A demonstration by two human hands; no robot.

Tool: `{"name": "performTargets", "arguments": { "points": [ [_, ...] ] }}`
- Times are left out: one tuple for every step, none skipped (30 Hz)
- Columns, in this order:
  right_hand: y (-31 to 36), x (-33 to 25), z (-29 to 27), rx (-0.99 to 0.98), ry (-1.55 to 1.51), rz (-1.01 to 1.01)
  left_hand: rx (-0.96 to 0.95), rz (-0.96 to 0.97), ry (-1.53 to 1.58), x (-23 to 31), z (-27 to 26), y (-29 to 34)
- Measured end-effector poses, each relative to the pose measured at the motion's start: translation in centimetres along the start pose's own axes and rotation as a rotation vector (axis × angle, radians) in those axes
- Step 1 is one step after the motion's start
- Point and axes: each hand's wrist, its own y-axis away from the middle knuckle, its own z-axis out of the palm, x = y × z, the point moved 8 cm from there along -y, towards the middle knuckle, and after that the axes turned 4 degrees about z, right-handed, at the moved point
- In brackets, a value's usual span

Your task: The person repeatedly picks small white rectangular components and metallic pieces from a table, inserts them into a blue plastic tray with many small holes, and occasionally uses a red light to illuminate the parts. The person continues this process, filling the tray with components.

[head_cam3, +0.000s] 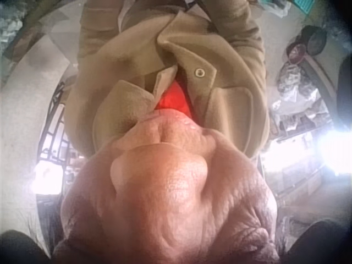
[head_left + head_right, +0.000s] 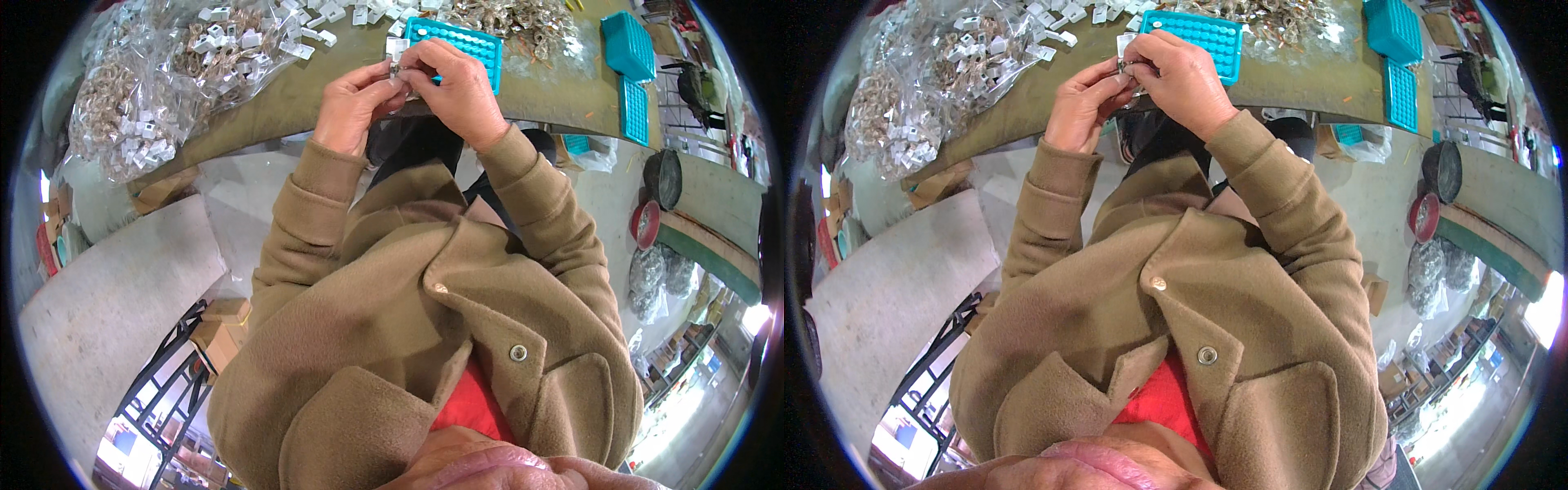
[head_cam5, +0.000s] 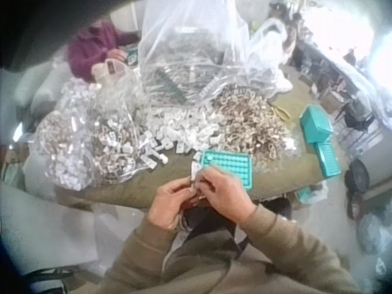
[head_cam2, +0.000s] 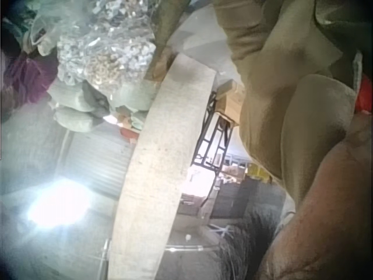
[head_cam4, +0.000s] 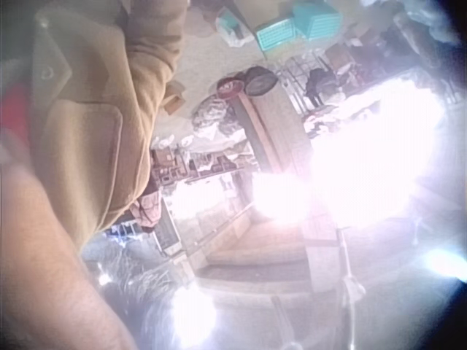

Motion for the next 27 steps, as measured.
{"name": "performTargets", "arguments": {
  "points": [
    [0.1, 0.4, 0.0, -0.009, -0.073, 0.045, -0.003, 0.001, 0.003, 0.0, 0.1, 0.1],
    [0.3, 0.3, -0.3, 0.008, -0.055, 0.030, 0.005, -0.009, 0.005, -0.1, 0.1, 0.2],
    [0.5, 0.2, -0.5, 0.025, -0.039, 0.011, 0.022, -0.013, 0.007, -0.2, 0.0, 0.2],
    [0.7, 0.0, -0.6, 0.040, -0.024, -0.007, 0.027, -0.032, 0.023, -0.4, 0.1, 0.2],
    [0.8, 0.1, -0.6, 0.039, -0.039, -0.001, 0.042, -0.045, 0.039, -0.6, 0.1, 0.2],
    [0.8, 0.2, -0.6, 0.037, -0.054, 0.006, 0.056, -0.058, 0.055, -0.7, 0.1, 0.1],
    [0.8, 0.5, -0.6, 0.030, -0.068, 0.028, 0.069, -0.081, 0.075, -0.9, 0.1, 0.1],
    [0.7, 1.5, -0.8, 0.046, -0.154, 0.118, 0.081, -0.104, 0.095, -1.1, 0.0, 0.0],
    [0.5, 2.7, -1.0, 0.057, -0.238, 0.223, 0.098, -0.132, 0.118, -1.3, -0.1, -0.1],
    [0.2, 3.6, -1.2, 0.068, -0.340, 0.272, 0.077, -0.134, 0.102, -1.1, -0.1, -0.2],
    [-0.4, 4.5, -1.8, 0.111, -0.279, 0.288, 0.063, -0.141, 0.090, -1.0, -0.2, -0.3],
    [-1.1, 5.1, -1.9, 0.135, -0.142, 0.295, 0.061, -0.142, 0.084, -1.0, -0.3, -0.3],
    [-2.0, 5.1, -1.9, 0.162, -0.023, 0.215, 0.038, -0.143, 0.067, -1.0, -0.1, -0.4],
    [-2.6, 5.5, -1.7, 0.169, 0.105, 0.212, 0.025, -0.138, 0.056, -1.0, 0.0, -0.4],
    [-2.9, 4.4, -1.4, 0.209, 0.247, 0.025, 0.012, -0.134, 0.046, -1.0, 0.1, -0.4],
    [-2.9, 4.5, -0.9, 0.193, 0.290, 0.007, 0.020, -0.136, 0.039, -1.1, 0.1, -0.4],
    [-2.8, 5.0, -0.3, 0.157, 0.343, 0.052, 0.029, -0.137, 0.033, -1.2, 0.1, -0.3],
    [-2.7, 5.6, 0.4, 0.104, 0.397, 0.118, 0.043, -0.143, 0.035, -1.4, 0.0, -0.2],
    [-2.7, 5.3, 0.4, 0.120, 0.382, 0.091, 0.045, -0.139, 0.027, -1.4, 0.0, -0.2],
    [-2.7, 5.3, 0.4, 0.120, 0.370, 0.095, 0.052, -0.140, 0.026, -1.5, 0.1, -0.1],
    [-2.7, 5.3, 0.3, 0.110, 0.352, 0.099, 0.068, -0.149, 0.031, -1.6, 0.0, 0.0],
    [-2.8, 5.0, 0.1, 0.117, 0.327, 0.078, 0.070, -0.141, 0.045, -1.5, 0.1, 0.0],
    [-2.9, 4.9, -0.2, 0.114, 0.319, 0.085, 0.078, -0.139, 0.065, -1.5, 0.2, 0.0],
    [-2.9, 5.0, -0.4, 0.106, 0.252, 0.111, 0.094, -0.138, 0.093, -1.5, 0.2, 0.0],
    [-2.8, 5.0, -0.8, 0.104, 0.183, 0.135, 0.085, -0.128, 0.102, -1.4, 0.4, 0.1],
    [-2.6, 5.1, -1.1, 0.101, 0.114, 0.158, 0.084, -0.119, 0.120, -1.3, 0.4, 0.1],
    [-2.2, 5.4, -1.3, 0.079, 0.028, 0.223, 0.073, -0.109, 0.141, -1.1, 0.6, 0.2]
  ]
}}
